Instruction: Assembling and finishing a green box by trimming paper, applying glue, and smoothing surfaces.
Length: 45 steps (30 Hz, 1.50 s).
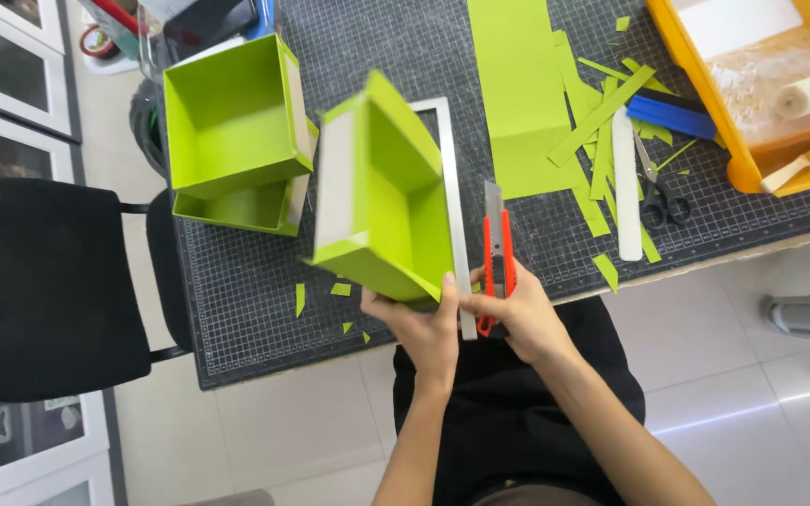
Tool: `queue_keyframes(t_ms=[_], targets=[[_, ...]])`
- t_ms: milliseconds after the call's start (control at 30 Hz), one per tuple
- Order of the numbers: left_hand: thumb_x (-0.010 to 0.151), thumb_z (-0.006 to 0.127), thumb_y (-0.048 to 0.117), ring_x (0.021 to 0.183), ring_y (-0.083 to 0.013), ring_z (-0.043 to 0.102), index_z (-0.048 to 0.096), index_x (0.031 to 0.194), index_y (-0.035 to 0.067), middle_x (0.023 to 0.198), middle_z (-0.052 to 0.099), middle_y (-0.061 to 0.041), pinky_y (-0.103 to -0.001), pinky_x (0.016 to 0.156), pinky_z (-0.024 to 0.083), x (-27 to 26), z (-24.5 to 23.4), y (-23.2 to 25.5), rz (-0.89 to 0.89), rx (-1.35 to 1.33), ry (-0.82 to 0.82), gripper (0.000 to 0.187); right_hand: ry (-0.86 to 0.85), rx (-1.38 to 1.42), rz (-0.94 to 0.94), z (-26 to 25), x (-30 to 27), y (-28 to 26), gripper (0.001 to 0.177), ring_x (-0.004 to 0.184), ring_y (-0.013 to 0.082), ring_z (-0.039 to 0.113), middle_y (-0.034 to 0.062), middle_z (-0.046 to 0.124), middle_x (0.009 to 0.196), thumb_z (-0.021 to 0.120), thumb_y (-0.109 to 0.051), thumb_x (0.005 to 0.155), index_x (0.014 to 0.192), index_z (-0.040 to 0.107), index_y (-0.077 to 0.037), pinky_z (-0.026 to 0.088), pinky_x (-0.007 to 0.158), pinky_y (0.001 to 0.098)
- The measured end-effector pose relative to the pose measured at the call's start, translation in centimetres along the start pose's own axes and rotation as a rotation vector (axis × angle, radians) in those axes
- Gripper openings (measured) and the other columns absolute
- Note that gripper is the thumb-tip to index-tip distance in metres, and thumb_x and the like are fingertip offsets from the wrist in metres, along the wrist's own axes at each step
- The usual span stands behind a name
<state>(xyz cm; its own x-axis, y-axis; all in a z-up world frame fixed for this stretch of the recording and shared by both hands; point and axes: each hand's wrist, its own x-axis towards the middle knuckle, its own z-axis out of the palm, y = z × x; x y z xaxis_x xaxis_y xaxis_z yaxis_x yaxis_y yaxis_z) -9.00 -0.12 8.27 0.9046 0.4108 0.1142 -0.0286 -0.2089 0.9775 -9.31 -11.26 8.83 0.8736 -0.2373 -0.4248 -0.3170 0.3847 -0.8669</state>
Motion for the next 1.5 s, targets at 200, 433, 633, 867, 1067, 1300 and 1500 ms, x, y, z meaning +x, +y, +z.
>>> queue_keyframes(t_ms=[200,433,633,867,1067,1300,1500], targets=[[0.077,0.081,0.032,0.119,-0.0454,0.055,0.034,0.145,-0.006,0.125,0.052,-0.031,-0.059,0.099,0.043,4.5,-6.3,7.1,0.245,0.192,-0.03,0.091,0.089,-0.019,-0.05,-1.9,-0.6,-3.4,0.044,0.057,0.0289,0.069,0.0208,0.066,0.078,0.08,0.015,0.06,0.1,0.064,0.007,0.06,0.047,0.0399],[0.077,0.08,0.03,0.108,-0.0563,0.059,0.053,0.144,0.004,0.126,0.054,-0.03,-0.066,0.082,0.049,7.9,-8.3,15.4,0.306,0.781,-0.185,0.076,0.01,0.01,-0.202,-0.9,0.3,-3.1,0.069,0.071,0.0332,0.074,0.0264,0.066,0.117,0.073,0.018,0.066,0.129,0.047,0.007,0.065,0.058,0.0396],[0.085,0.076,0.033,0.141,-0.0514,0.027,0.03,0.153,0.007,0.157,0.012,-0.03,-0.062,0.114,0.029,6.5,-5.5,9.1,0.655,0.539,0.067,0.085,0.014,-0.036,-0.203,1.2,0.9,-0.3,0.063,0.072,0.0282,0.073,0.0197,0.068,0.12,0.073,0.017,0.071,0.128,0.051,0.005,0.065,0.06,0.0368],[0.065,0.093,0.018,0.149,-0.0437,0.014,-0.006,0.151,-0.006,0.157,0.005,-0.035,-0.058,0.121,0.006,1.4,-1.2,-6.0,0.424,0.129,0.205,0.134,-0.027,-0.31,-0.26,2.6,0.0,1.2,0.072,0.098,0.0261,0.069,0.0166,0.07,0.118,0.078,0.011,0.071,0.138,0.054,-0.004,0.057,0.085,0.0399],[0.08,0.079,0.027,0.129,-0.0443,0.048,0.028,0.144,-0.007,0.137,0.043,-0.029,-0.06,0.112,0.031,1.2,-1.4,-8.4,0.252,0.336,0.006,0.089,-0.033,-0.371,-0.417,0.9,4.9,4.6,0.052,0.097,0.0387,0.065,0.0256,0.066,0.102,0.074,0.008,0.077,0.125,0.054,0.002,0.048,0.085,0.0493],[0.076,0.08,0.019,0.103,-0.0534,0.061,0.021,0.141,-0.008,0.118,0.053,-0.031,-0.063,0.081,0.051,1.8,0.8,-6.2,0.018,0.258,-0.101,0.091,-0.106,-0.368,-0.296,2.1,7.8,-0.6,0.054,0.112,0.0427,0.065,0.0276,0.066,0.118,0.063,0.005,0.091,0.137,0.036,-0.003,0.048,0.094,0.0604],[0.073,0.079,0.01,0.092,-0.0468,0.067,0.014,0.147,-0.009,0.122,0.052,-0.028,-0.057,0.068,0.056,1.5,2.3,-9.3,-0.015,0.324,-0.182,0.1,-0.132,-0.506,-0.305,2.3,8.2,-3.4,0.061,0.11,0.0589,0.059,0.0434,0.057,0.12,0.058,0.015,0.087,0.142,0.035,0.002,0.045,0.086,0.0755]])
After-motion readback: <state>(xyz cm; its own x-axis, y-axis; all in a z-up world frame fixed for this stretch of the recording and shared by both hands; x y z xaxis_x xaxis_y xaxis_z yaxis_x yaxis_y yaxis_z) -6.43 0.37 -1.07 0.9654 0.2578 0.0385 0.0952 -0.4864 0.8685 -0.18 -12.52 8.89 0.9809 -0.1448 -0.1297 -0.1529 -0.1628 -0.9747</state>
